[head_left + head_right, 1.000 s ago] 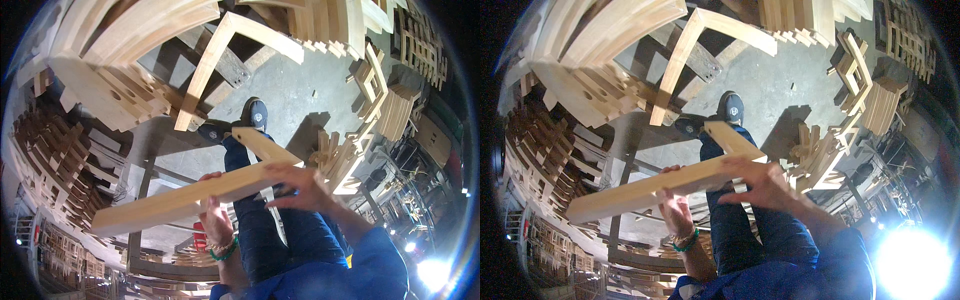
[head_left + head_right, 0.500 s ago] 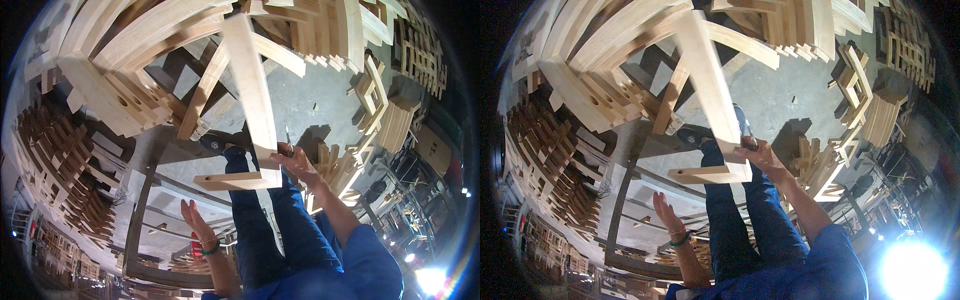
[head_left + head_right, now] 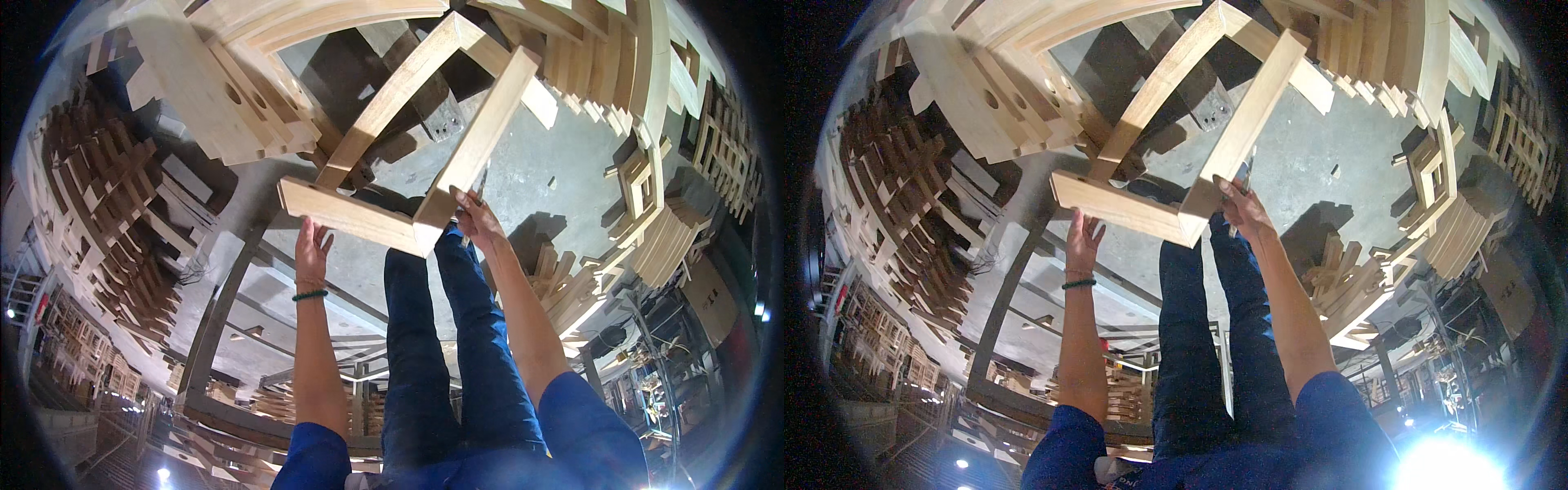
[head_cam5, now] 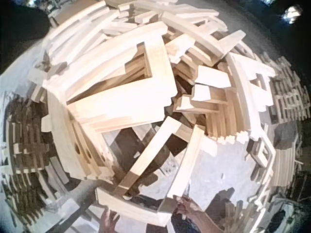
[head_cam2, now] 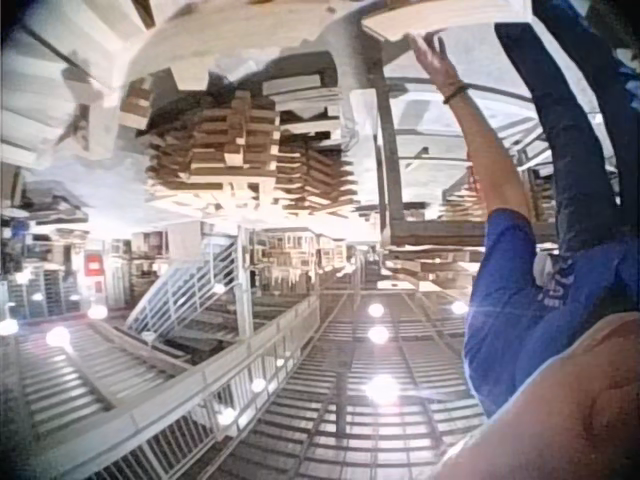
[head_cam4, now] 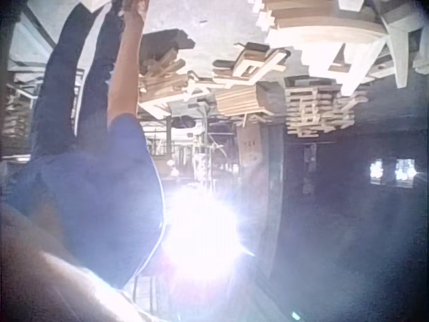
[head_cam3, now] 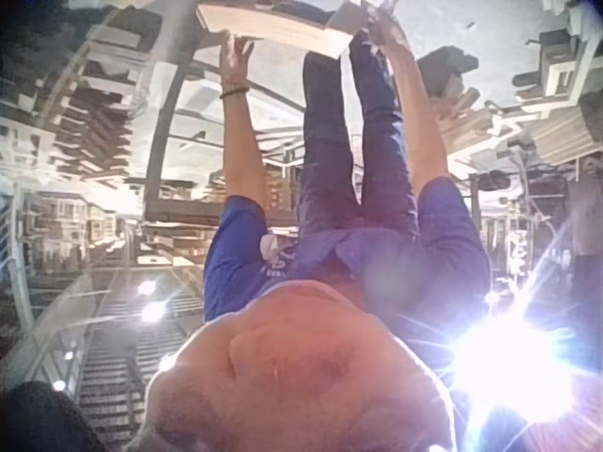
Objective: The person scrapes wooden frames with a small metal tool, removing surface material and placing finished pieces into a pile. The person repeatedly picks up frames, scrapes them, and stacks them.
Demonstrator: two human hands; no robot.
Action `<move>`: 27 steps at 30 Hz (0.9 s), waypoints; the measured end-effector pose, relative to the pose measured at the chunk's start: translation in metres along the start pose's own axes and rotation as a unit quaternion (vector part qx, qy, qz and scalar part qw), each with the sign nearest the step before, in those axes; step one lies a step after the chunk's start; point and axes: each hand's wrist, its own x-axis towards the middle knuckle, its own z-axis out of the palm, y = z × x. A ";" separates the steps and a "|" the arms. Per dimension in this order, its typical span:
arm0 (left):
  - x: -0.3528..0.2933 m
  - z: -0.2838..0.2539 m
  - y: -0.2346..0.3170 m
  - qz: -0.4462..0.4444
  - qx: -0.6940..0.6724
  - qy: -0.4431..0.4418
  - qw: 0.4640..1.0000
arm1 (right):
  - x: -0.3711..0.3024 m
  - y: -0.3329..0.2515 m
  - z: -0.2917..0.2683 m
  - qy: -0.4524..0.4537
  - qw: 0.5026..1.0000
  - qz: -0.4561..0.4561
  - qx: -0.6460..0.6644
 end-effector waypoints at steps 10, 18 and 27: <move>0.083 0.039 0.026 0.095 0.091 -0.005 0.991 | 0.069 -0.014 0.005 0.040 0.997 -0.053 0.033; 0.069 0.075 0.032 0.184 0.418 0.000 0.890 | 0.079 -0.022 0.016 0.056 0.996 -0.049 0.041; 0.086 0.048 0.030 0.164 0.289 -0.056 0.942 | 0.089 -0.025 0.016 0.043 0.997 -0.056 0.023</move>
